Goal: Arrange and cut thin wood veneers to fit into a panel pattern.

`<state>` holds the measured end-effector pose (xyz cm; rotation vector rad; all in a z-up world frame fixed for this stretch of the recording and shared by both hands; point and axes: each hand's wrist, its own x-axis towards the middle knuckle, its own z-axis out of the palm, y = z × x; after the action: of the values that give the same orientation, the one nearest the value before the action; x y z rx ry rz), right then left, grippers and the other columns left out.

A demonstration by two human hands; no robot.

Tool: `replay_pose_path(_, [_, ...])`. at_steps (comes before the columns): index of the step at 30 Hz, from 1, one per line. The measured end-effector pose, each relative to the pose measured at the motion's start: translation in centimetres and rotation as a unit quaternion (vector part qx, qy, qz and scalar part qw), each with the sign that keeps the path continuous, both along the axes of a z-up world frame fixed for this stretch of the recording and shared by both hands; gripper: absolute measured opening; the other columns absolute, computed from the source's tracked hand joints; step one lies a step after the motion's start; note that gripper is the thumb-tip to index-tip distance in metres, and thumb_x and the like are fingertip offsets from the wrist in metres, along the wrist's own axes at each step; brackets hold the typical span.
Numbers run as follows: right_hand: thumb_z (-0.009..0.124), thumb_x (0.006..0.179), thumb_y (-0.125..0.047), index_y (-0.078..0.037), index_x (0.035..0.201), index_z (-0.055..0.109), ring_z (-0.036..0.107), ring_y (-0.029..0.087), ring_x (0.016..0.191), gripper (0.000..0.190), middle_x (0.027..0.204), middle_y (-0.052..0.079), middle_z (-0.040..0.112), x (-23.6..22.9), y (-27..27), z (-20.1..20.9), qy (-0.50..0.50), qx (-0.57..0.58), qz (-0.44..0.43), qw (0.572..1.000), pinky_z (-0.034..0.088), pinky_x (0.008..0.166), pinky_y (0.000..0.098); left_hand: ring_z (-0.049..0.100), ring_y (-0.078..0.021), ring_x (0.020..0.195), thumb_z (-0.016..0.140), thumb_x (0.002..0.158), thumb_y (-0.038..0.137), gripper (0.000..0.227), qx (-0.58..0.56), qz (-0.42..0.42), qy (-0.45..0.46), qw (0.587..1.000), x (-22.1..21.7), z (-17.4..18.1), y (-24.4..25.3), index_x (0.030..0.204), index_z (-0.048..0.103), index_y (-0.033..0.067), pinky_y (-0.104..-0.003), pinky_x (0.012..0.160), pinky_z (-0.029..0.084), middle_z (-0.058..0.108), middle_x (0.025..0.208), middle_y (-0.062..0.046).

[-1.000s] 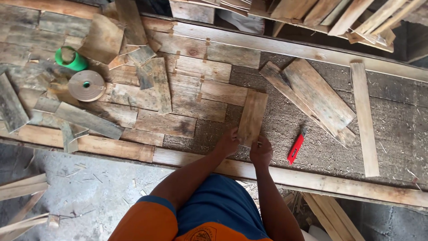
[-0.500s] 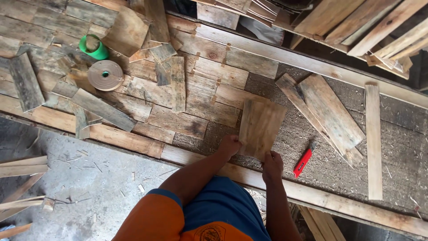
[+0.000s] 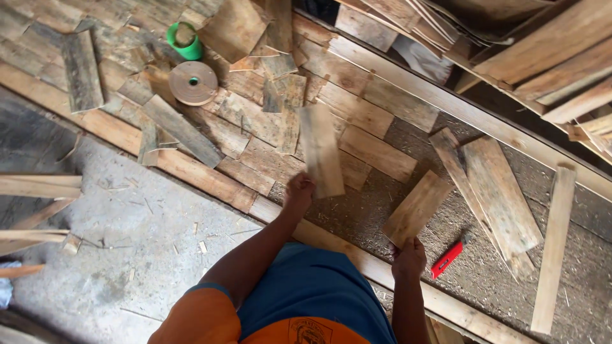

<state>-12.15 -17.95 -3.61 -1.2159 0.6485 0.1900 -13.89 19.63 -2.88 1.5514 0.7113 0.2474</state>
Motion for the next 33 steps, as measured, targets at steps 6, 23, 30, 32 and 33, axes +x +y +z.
replay_pose_path(6, [0.055,0.109,-0.020,-0.007,0.134,0.055,0.067,0.024,0.086,0.028,0.115,0.012,0.066,0.2,1.1,-1.1,0.021,-0.062,0.031,0.997,0.061,0.068,0.0382,0.061,-0.0135,0.060,0.063,0.098,0.020,0.015,-0.076,0.214,-0.016,0.974,-3.5,2.5,8.6,0.107,0.066,0.0085,-0.031,0.047,0.053,0.065,0.073,-0.005])
replay_pose_path(23, [0.054,0.108,-0.020,-0.007,0.130,0.058,0.067,0.022,0.082,0.026,0.113,0.012,0.066,1.2,2.7,0.1,0.074,-0.104,0.026,0.991,0.062,0.064,0.0342,0.064,-0.0142,0.062,0.060,0.103,0.034,0.032,-0.038,0.227,0.075,0.970,-2.8,4.9,12.3,0.111,0.066,0.0035,-0.032,0.047,0.056,0.068,0.082,-0.011])
replay_pose_path(30, [0.055,0.108,-0.021,-0.005,0.130,0.058,0.069,0.023,0.081,0.028,0.110,0.013,0.068,1.4,2.1,-1.3,0.071,-0.103,0.043,0.991,0.063,0.065,0.0343,0.066,-0.0174,0.058,0.063,0.101,0.032,0.032,-0.013,0.191,-0.010,0.981,5.5,5.4,14.4,0.109,0.069,0.0014,-0.033,0.046,0.055,0.072,0.083,-0.014])
replay_pose_path(32, [0.055,0.108,-0.021,-0.005,0.130,0.058,0.069,0.022,0.082,0.028,0.110,0.012,0.068,1.3,2.1,-1.3,0.064,-0.095,0.043,0.992,0.063,0.066,0.0345,0.066,-0.0174,0.055,0.064,0.101,0.031,0.032,0.020,0.194,-0.018,0.981,8.6,5.9,16.1,0.109,0.070,0.0009,-0.033,0.046,0.053,0.072,0.080,-0.015])
replay_pose_path(33, [0.055,0.107,-0.021,-0.005,0.130,0.058,0.070,0.021,0.082,0.028,0.111,0.012,0.068,1.3,2.1,-1.3,0.058,-0.088,0.046,0.993,0.063,0.066,0.0346,0.066,-0.0174,0.051,0.066,0.102,0.031,0.032,0.054,0.198,-0.024,0.978,10.2,6.1,16.9,0.109,0.070,0.0003,-0.032,0.046,0.051,0.072,0.077,-0.016])
